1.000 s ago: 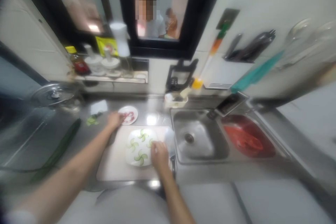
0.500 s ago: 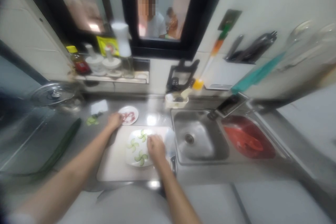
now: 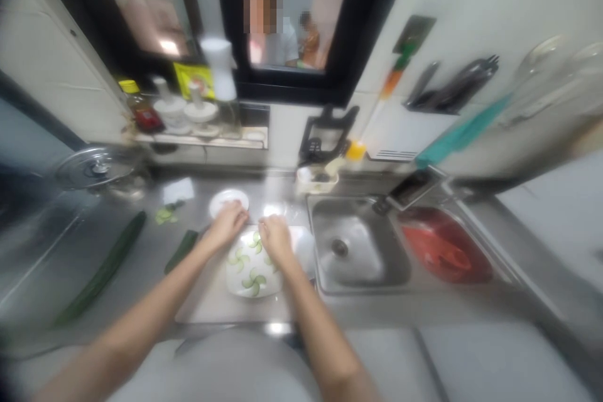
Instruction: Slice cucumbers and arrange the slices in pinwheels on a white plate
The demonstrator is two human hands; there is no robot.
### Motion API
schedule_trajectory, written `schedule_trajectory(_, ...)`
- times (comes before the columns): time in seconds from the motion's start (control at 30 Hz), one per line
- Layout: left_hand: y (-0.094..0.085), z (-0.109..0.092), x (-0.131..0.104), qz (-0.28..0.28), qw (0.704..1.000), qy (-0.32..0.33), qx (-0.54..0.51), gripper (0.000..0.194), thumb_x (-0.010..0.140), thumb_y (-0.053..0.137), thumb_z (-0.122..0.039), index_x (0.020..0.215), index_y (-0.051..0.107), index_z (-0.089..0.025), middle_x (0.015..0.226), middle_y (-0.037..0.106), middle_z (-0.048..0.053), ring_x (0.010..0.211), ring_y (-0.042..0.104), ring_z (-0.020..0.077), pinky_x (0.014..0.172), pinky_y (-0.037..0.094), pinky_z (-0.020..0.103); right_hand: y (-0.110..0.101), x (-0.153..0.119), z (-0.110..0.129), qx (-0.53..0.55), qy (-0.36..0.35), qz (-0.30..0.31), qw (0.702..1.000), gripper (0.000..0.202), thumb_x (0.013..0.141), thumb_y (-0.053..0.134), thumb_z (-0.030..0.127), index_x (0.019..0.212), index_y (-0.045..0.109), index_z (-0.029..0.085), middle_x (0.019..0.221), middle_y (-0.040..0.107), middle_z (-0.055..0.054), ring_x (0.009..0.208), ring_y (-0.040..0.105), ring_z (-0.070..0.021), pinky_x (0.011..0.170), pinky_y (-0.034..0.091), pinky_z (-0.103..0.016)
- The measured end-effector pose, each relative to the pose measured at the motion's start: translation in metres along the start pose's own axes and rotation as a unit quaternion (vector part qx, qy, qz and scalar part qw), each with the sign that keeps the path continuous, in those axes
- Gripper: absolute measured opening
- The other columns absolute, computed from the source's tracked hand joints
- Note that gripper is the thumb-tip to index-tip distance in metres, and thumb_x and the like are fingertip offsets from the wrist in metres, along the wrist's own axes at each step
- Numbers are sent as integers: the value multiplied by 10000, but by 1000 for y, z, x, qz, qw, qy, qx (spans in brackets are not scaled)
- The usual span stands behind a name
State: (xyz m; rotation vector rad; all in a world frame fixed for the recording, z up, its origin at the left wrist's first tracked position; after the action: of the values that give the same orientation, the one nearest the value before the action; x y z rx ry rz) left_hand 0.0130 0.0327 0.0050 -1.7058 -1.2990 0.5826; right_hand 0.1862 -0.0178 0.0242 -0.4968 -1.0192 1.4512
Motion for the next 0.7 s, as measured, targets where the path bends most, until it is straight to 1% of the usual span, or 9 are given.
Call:
schedule_trajectory(0.13, -7, -16, -3, 13, 999, 28, 36, 152, 895, 469, -264, 882, 609, -209, 967, 593, 71, 1043, 481, 249, 982, 332, 424, 4, 9, 3, -24, -24, 17, 999, 184, 910, 491, 255, 983, 653, 207, 946, 599, -66, 923, 488, -208, 809, 404, -318)
schedule_trajectory(0.27, -9, -23, -4, 21, 998, 34, 57, 152, 897, 468, -263, 906, 609, -207, 987, 589, 74, 1044, 470, 250, 990, 318, 434, 8, 13, 5, -57, -47, 37, 997, 160, 898, 509, 241, 969, 647, 201, 960, 580, -72, 931, 466, -216, 804, 402, -323)
schedule_trajectory(0.43, -7, -24, -4, 46, 997, 29, 60, 171, 902, 460, -281, 924, 613, -209, 1013, 585, 79, 1060, 459, 258, 1007, 298, 443, 12, 17, 5, -79, -56, 48, 994, 144, 894, 501, 218, 913, 643, 198, 944, 570, -75, 924, 456, -220, 786, 397, -326)
schedule_trajectory(0.57, -3, -21, -4, 67, 997, 8, 38, 161, 889, 482, -277, 939, 622, -216, 1049, 581, 89, 1117, 443, 273, 1016, 293, 435, 17, 17, 2, -72, -59, 50, 994, 149, 894, 486, 209, 870, 634, 203, 931, 571, -76, 910, 454, -224, 780, 388, -334)
schedule_trajectory(0.7, 4, -17, -9, 77, 997, -14, 1, 178, 884, 492, -283, 976, 631, -222, 1073, 590, 84, 1110, 462, 268, 1002, 320, 416, 23, 14, -5, -48, -51, 48, 996, 136, 883, 489, 203, 852, 621, 198, 901, 575, -69, 897, 455, -219, 783, 380, -330)
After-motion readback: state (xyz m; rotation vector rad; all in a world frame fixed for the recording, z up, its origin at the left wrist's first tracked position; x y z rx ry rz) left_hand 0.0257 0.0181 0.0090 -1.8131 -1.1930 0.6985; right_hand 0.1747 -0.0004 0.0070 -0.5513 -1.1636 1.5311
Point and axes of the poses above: each hand's wrist, its own x-axis towards the middle knuckle, its own y-axis out of the palm, z = x × y, the point moved 2 cm from there along x, towards the middle knuckle
